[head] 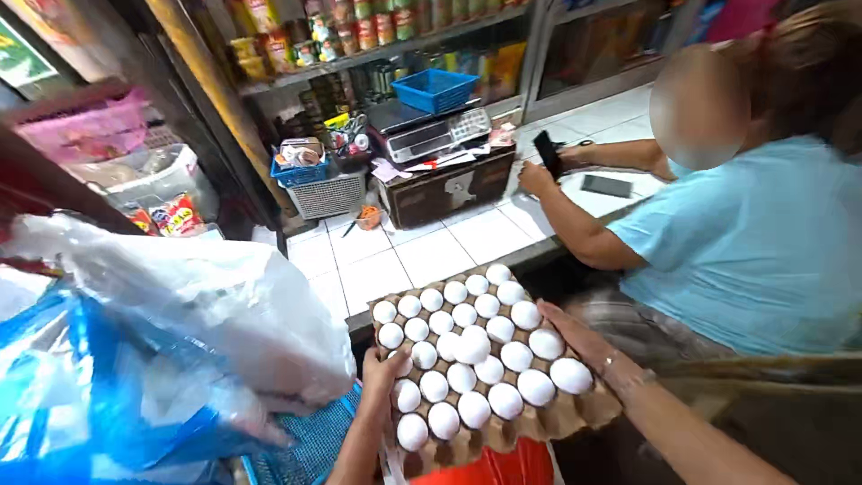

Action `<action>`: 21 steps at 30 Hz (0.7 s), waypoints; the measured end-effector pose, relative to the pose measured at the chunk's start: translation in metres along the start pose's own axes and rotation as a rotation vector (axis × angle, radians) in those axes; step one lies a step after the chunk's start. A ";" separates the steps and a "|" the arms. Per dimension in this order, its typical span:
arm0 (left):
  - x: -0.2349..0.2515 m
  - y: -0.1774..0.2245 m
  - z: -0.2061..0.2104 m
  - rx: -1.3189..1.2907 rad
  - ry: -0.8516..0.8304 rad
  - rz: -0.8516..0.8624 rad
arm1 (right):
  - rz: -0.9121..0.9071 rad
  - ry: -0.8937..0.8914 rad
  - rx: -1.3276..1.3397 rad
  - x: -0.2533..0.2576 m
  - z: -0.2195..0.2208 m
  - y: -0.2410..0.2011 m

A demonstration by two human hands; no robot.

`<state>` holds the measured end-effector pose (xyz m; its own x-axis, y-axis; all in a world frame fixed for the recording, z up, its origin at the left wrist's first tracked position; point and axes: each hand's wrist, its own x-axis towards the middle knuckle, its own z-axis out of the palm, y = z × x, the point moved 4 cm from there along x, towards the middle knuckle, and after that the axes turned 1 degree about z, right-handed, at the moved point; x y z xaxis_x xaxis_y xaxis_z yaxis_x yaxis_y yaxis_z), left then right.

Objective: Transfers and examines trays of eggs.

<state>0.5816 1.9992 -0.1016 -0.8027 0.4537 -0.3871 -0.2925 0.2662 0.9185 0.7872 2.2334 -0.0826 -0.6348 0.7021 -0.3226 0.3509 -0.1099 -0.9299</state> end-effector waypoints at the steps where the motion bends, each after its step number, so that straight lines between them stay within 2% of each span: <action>1: 0.023 0.009 0.007 -0.007 0.045 0.015 | 0.008 -0.033 0.027 0.035 0.002 -0.007; 5: 0.110 0.038 0.024 -0.003 0.178 0.025 | 0.067 -0.113 0.174 0.161 0.023 -0.019; 9: 0.194 0.049 0.024 0.007 0.256 -0.009 | 0.055 -0.165 0.290 0.244 0.055 -0.029; 16: 0.299 0.045 0.014 0.001 0.331 -0.049 | 0.048 -0.205 0.516 0.329 0.095 -0.014; 21: 0.327 0.037 0.010 0.025 0.345 -0.072 | 0.041 -0.163 0.395 0.354 0.105 0.014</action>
<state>0.3134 2.1655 -0.1950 -0.9099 0.1203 -0.3971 -0.3456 0.3098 0.8858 0.4952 2.4061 -0.2286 -0.7377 0.5746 -0.3545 0.1074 -0.4185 -0.9018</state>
